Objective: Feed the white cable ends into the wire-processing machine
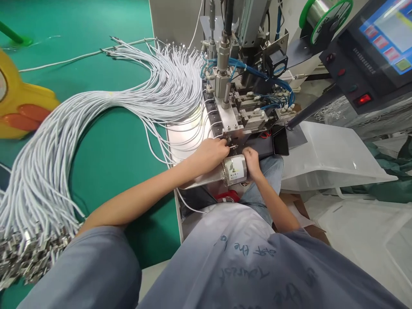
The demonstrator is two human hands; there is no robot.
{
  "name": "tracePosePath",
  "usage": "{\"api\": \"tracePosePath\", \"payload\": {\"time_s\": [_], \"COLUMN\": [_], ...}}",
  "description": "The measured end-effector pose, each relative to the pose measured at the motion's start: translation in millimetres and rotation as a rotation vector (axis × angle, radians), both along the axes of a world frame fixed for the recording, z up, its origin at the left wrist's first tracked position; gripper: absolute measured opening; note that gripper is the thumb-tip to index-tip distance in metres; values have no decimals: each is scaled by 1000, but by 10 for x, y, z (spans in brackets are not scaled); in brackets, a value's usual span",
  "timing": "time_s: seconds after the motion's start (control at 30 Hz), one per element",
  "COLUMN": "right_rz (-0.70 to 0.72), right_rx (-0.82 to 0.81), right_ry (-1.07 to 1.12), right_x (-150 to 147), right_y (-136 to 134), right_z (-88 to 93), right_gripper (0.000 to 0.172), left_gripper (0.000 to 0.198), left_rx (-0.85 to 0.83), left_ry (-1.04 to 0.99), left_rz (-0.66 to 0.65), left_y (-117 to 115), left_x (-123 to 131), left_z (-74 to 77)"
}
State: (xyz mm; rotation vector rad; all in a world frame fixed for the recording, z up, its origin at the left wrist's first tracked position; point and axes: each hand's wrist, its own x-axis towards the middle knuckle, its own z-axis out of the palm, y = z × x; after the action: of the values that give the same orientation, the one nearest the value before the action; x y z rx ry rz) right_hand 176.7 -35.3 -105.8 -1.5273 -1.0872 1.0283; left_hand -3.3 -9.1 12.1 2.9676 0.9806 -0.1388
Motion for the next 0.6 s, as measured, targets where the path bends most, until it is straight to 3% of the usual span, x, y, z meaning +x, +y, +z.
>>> {"api": "tracePosePath", "payload": {"time_s": [0.1,0.3,0.37,0.47,0.53,0.6], "right_rz": [46,218,192,115,135,168], "right_rx": [62,301,262,39,-100,-125], "right_ry": [-29,-303,-298,-138,-15,58], "right_x": [27,1,9,18,4,-22], "right_y": [1,-6,-2,42,83,125], "right_z": [174,523,526,458,409,375], "right_gripper": [22,26,26,28,29,30], "left_gripper": [22,26,24,23,23,22], "left_rx": [-18,-50,-48,-37,-33,-39], "left_ry": [30,53,42,32,21,12], "left_rz": [57,108,119,126,129,139], "left_y": [-38,-38,-42,-64,-80,-91], "left_x": [10,24,18,6,0,-2], "left_z": [68,90,85,77,66,54]}}
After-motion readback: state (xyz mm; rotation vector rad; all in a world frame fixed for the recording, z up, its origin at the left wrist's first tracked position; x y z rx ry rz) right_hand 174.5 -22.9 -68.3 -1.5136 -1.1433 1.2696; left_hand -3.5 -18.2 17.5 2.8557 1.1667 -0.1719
